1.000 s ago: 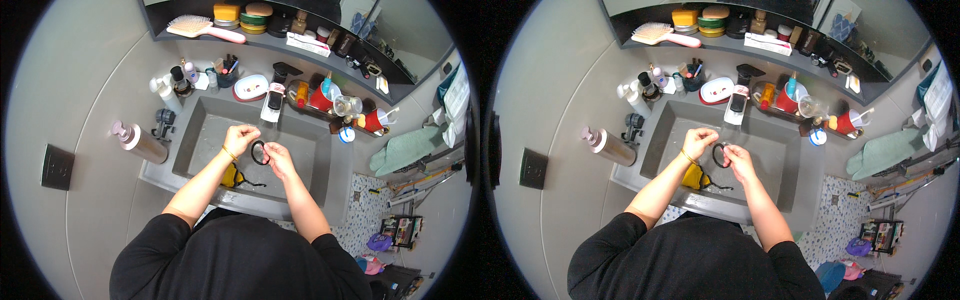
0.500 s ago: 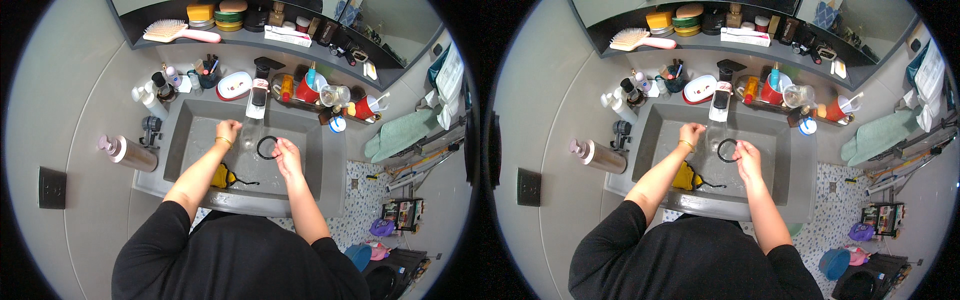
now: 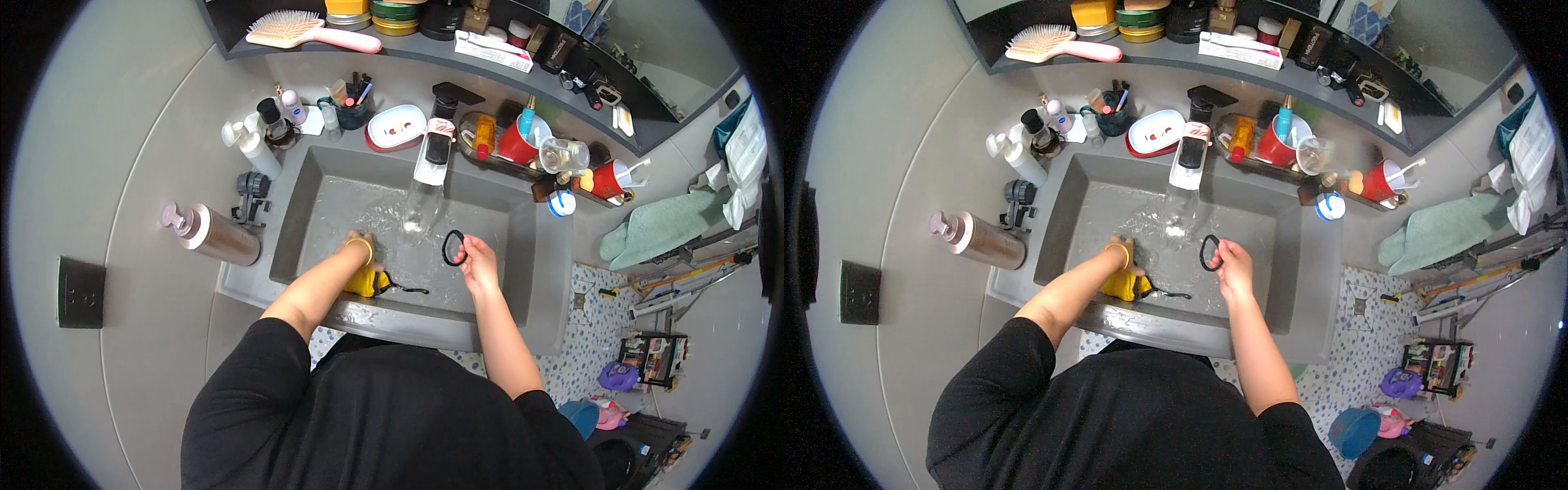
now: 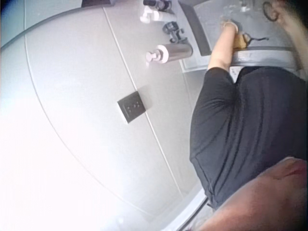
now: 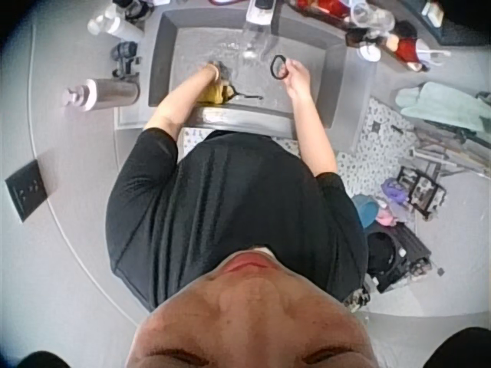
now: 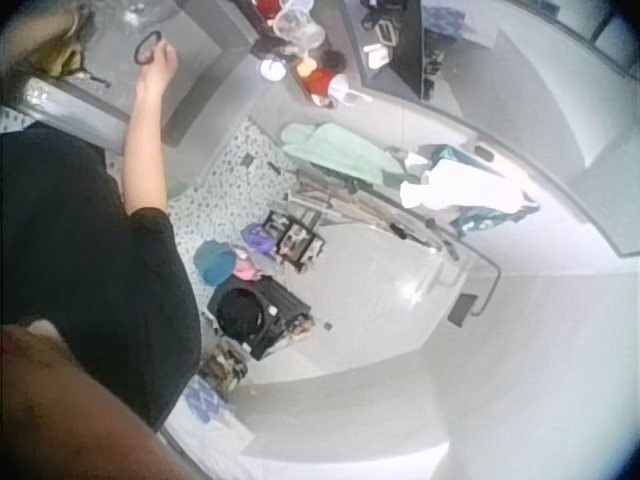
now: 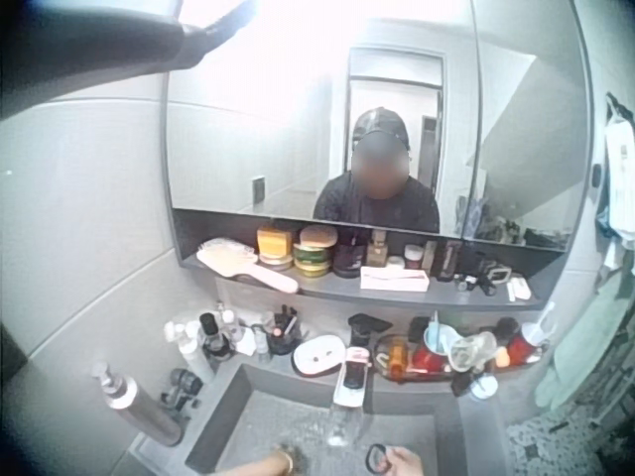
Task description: The person cleans various bathroom items in a sink using a yellow cloth and running water. They wash a small metal object, a black hair tie, a white spray bottle, a pink pump bottle, a black pump bottle, a black camera mount, a white face mask, a soap dish, makeup brushes, and a dark mesh bag. The person rinses each item and places them on the sink counter.
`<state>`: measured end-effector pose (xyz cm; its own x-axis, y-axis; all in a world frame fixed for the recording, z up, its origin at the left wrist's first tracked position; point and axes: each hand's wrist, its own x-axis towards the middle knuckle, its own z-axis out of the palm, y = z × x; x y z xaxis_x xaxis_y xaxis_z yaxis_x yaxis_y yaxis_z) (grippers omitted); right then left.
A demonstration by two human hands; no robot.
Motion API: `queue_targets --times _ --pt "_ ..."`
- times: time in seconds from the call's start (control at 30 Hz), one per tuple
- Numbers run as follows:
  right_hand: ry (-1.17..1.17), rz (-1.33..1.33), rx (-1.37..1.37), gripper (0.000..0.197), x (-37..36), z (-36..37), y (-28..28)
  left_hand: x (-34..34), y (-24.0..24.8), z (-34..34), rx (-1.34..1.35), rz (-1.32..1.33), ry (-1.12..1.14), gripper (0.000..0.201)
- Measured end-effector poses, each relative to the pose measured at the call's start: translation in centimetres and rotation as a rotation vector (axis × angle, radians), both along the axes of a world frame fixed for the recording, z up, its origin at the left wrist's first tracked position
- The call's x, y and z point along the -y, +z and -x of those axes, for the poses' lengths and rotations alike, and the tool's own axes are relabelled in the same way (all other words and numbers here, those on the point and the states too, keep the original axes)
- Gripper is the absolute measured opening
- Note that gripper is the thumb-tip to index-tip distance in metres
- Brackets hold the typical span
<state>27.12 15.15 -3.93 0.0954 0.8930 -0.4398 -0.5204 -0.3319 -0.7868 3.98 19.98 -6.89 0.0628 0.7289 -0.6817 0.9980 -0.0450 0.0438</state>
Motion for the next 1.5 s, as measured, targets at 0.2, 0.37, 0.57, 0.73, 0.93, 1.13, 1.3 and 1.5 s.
queue_targets --times 0.2,0.37,0.57,0.73,0.93,1.13,1.3,1.5 --pt "0.114 0.033 -0.112 0.018 0.5 1.0 -0.8 1.2 -6.3 -0.1 0.524 -0.008 -0.077 0.068" --pt "0.352 -0.117 0.231 0.019 -0.1 2.4 -1.1 0.0 -1.3 0.7 0.711 -0.409 0.307 0.061" --pt "0.236 -0.126 0.306 0.018 1.0 4.4 0.5 -3.4 4.4 10.4 0.593 -1.452 0.56 0.034" --pt "0.236 -0.042 0.069 0.017 1.0 4.7 1.1 -5.8 7.8 13.4 0.445 -1.756 0.711 0.048" --pt "0.223 -0.088 0.056 0.017 1.5 5.5 1.6 -11.3 8.3 12.0 0.647 -1.517 0.832 0.066" --pt "0.207 -0.078 0.091 0.017 2.9 4.7 1.6 -15.2 8.1 12.0 0.575 -1.388 1.134 0.077" --pt "0.21 -0.072 0.092 0.019 4.1 3.3 1.3 -16.8 8.6 13.0 0.534 -1.402 1.326 0.068" --pt "0.228 -0.087 0.084 0.016 4.9 2.3 1.4 -17.8 8.2 13.1 0.574 -1.383 1.412 0.049"
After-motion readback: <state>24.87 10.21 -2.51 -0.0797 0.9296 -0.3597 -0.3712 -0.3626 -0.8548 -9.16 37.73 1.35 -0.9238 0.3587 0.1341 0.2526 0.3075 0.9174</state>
